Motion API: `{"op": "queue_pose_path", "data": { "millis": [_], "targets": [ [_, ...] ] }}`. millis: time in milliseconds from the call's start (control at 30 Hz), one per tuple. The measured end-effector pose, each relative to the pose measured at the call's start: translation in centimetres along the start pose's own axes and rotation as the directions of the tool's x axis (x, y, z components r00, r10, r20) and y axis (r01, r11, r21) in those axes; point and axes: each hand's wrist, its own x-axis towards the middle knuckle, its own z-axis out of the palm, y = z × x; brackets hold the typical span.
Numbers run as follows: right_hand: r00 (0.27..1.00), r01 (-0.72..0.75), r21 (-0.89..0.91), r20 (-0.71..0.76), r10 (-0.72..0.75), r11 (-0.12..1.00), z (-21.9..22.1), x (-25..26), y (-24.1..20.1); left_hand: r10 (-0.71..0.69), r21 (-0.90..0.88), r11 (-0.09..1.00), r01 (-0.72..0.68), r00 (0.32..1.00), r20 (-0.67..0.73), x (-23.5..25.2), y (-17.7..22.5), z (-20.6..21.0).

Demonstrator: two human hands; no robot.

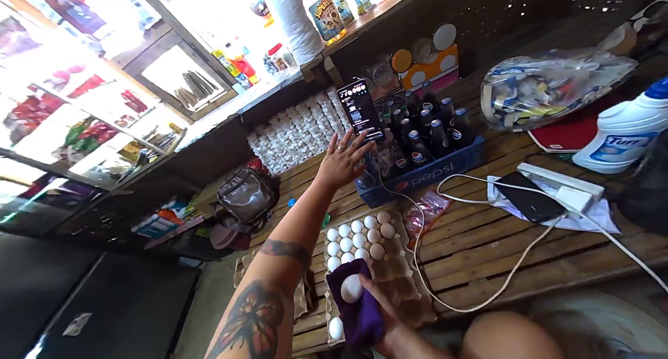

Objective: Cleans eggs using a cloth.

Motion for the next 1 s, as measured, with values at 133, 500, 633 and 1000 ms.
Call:
{"op": "queue_pose_path", "data": {
  "millis": [133,500,633,1000],
  "targets": [
    [1.0,-0.002,0.008,0.004,0.002,1.0,0.1,-0.1,-0.2,-0.025,0.006,1.0,0.025,0.999,0.031,0.5,-0.7,-0.3],
    [1.0,-0.002,-0.019,0.017,0.003,1.0,0.1,-0.1,-0.3,-0.118,0.033,0.992,0.119,0.992,-0.043,2.1,-3.3,-2.8],
    [1.0,-0.019,0.027,0.012,0.019,0.999,0.0,0.0,-0.2,-0.113,0.038,0.992,0.117,0.991,-0.076,1.4,-3.1,-3.6],
    [1.0,-0.018,0.057,0.004,0.017,0.998,0.1,-0.1,-0.3,-0.064,-0.363,0.916,0.171,0.956,0.288,-10.2,6.5,-5.3]
  ]
}}
